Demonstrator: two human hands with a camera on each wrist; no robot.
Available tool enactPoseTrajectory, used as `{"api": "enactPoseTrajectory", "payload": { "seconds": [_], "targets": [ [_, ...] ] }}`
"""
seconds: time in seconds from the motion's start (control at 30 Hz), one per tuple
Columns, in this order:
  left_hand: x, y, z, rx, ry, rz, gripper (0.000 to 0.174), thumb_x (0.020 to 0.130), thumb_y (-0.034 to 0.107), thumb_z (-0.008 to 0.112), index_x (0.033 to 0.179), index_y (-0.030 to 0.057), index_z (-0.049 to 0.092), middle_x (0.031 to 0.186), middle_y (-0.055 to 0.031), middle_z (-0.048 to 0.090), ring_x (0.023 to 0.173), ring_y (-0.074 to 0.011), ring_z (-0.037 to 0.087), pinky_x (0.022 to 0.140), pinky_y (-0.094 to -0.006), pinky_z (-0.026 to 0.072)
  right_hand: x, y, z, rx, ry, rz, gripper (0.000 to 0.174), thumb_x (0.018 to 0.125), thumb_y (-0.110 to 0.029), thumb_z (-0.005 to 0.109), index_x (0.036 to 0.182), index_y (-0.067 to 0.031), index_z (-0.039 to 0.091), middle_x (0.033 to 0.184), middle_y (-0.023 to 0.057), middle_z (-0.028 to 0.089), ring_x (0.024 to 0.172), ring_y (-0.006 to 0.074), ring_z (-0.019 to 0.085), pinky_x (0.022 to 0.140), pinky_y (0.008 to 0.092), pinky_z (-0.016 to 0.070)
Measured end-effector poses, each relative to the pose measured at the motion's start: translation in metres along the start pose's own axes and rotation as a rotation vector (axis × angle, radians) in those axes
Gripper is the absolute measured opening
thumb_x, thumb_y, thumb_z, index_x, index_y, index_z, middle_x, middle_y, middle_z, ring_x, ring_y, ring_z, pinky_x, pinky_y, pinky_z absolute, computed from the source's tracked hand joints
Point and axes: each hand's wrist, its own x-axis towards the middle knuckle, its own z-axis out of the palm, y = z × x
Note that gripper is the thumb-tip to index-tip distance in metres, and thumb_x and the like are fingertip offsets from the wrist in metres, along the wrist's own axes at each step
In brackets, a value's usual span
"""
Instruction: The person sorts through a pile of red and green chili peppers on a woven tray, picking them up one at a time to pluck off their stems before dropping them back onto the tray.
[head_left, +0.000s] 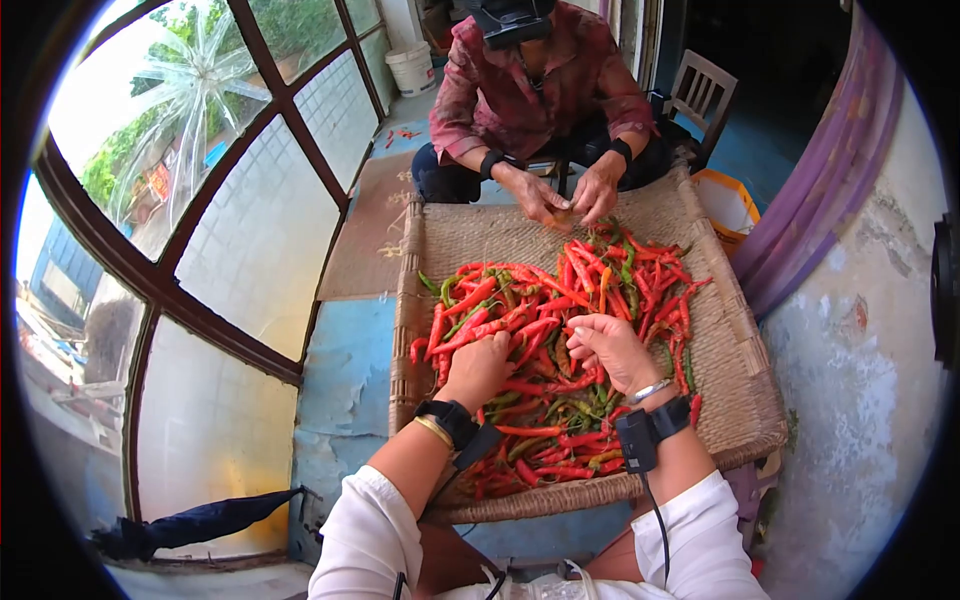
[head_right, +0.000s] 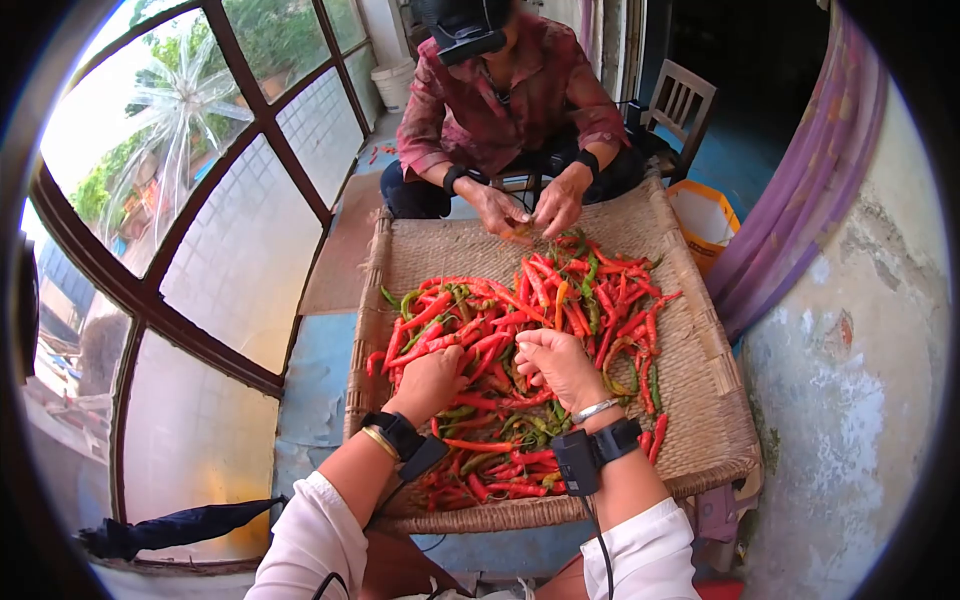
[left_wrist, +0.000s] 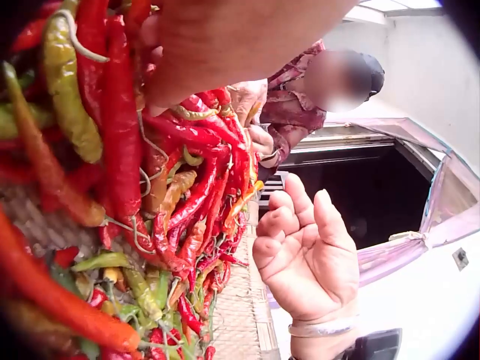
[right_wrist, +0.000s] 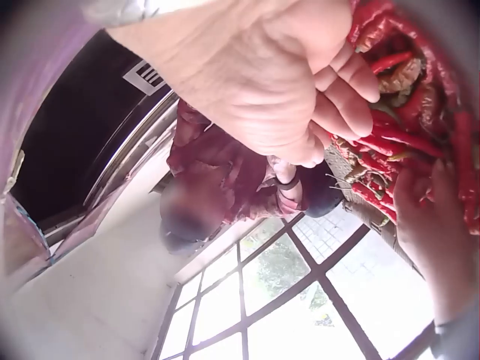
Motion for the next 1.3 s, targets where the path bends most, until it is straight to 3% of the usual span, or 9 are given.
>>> {"api": "enactPoseTrajectory", "payload": {
  "seconds": [0.2, 0.43, 0.6, 0.73, 0.9, 1.0, 1.13, 1.27, 1.3],
  "targets": [
    [0.006, -0.014, 0.01, -0.258, -0.153, -0.057, 0.023, 0.07, 0.023, 0.064, 0.086, 0.0077, 0.059, 0.077, -0.0115, 0.061, 0.071, -0.03, 0.059, 0.062, -0.0398, 0.0461, 0.002, 0.012, 0.01, -0.129, -0.071, -0.025, 0.025, 0.083, -0.014, 0.054, 0.103, 0.0016, 0.056, 0.081, 0.003, 0.059, 0.064, 0.0069, 0.055, 0.052, 0.0185, 0.0431],
    [0.0, -0.005, 0.012, -0.182, 0.041, 0.022, 0.018, 0.07, 0.021, 0.063, 0.082, 0.0081, 0.06, 0.073, -0.0117, 0.061, 0.073, -0.029, 0.059, 0.064, -0.0396, 0.0465, 0.0, 0.011, 0.011, -0.221, -0.074, 0.016, 0.024, 0.085, -0.013, 0.051, 0.104, 0.0013, 0.054, 0.081, 0.0044, 0.059, 0.067, 0.0082, 0.056, 0.055, 0.0199, 0.0458],
    [0.002, 0.001, -0.004, -0.482, 0.081, 0.004, 0.018, 0.071, 0.017, 0.064, 0.084, 0.0068, 0.058, 0.071, -0.012, 0.06, 0.071, -0.0282, 0.059, 0.064, -0.0365, 0.0466, -0.001, 0.013, 0.012, -0.282, -0.062, 0.055, 0.022, 0.083, -0.02, 0.055, 0.088, 0.0013, 0.06, 0.071, 0.0025, 0.058, 0.059, 0.0072, 0.054, 0.048, 0.0201, 0.0417],
    [0.001, 0.01, -0.01, -0.595, 0.284, 0.012, 0.021, 0.07, 0.013, 0.066, 0.088, 0.0034, 0.059, 0.071, -0.0103, 0.06, 0.064, -0.0234, 0.058, 0.06, -0.0324, 0.0466, -0.003, 0.006, 0.013, -0.364, -0.062, 0.13, 0.026, 0.083, -0.024, 0.056, 0.082, 0.0009, 0.061, 0.067, 0.0032, 0.057, 0.055, 0.0078, 0.053, 0.045, 0.0215, 0.0414],
    [-0.002, 0.008, -0.008, -0.876, 0.226, 0.002, 0.021, 0.078, 0.004, 0.061, 0.098, 0.0017, 0.058, 0.072, 0.0023, 0.057, 0.065, -0.0028, 0.051, 0.055, -0.0178, 0.043, -0.007, 0.002, 0.017, -0.217, -0.142, 0.135, 0.028, 0.083, -0.027, 0.056, 0.093, -0.0006, 0.058, 0.065, 0.0031, 0.057, 0.05, 0.0084, 0.052, 0.042, 0.0204, 0.0407],
    [-0.012, 0.018, -0.014, -1.081, -0.024, -0.081, 0.02, 0.079, 0.005, 0.06, 0.098, 0.0002, 0.057, 0.074, 0.0015, 0.058, 0.064, -0.003, 0.052, 0.055, -0.0176, 0.0436, -0.002, 0.011, 0.019, 0.132, -0.072, -0.039, 0.026, 0.083, -0.023, 0.057, 0.097, -0.0017, 0.057, 0.065, 0.0032, 0.057, 0.049, 0.0078, 0.051, 0.042, 0.0195, 0.0405],
    [-0.015, 0.021, -0.011, -0.983, -0.078, 0.081, 0.016, 0.08, 0.005, 0.059, 0.095, -0.001, 0.056, 0.075, 0.0005, 0.058, 0.063, -0.0039, 0.053, 0.056, -0.0173, 0.0446, -0.007, 0.003, 0.012, 0.272, 0.058, -0.086, 0.017, 0.082, -0.019, 0.058, 0.087, -0.0029, 0.058, 0.061, 0.0015, 0.056, 0.046, 0.0056, 0.049, 0.04, 0.0185, 0.0385],
    [-0.024, 0.017, -0.021, -0.687, 0.046, -0.044, 0.012, 0.078, 0.007, 0.06, 0.086, -0.001, 0.059, 0.07, -0.0014, 0.059, 0.065, -0.0058, 0.055, 0.057, -0.0221, 0.0449, -0.008, -0.003, 0.007, 0.073, 0.172, -0.085, 0.014, 0.082, -0.017, 0.057, 0.085, -0.0028, 0.058, 0.06, 0.0015, 0.055, 0.046, 0.0053, 0.048, 0.04, 0.0183, 0.0379],
    [-0.024, 0.011, -0.019, -0.633, 0.169, 0.002, 0.013, 0.076, 0.013, 0.06, 0.083, 0.0019, 0.061, 0.062, -0.0108, 0.059, 0.057, -0.0179, 0.058, 0.053, -0.0291, 0.045, -0.008, -0.006, 0.005, 0.024, 0.153, -0.075, 0.014, 0.082, -0.016, 0.057, 0.086, -0.0026, 0.057, 0.061, 0.0016, 0.055, 0.046, 0.0055, 0.048, 0.04, 0.0183, 0.0379]
  ]
}}
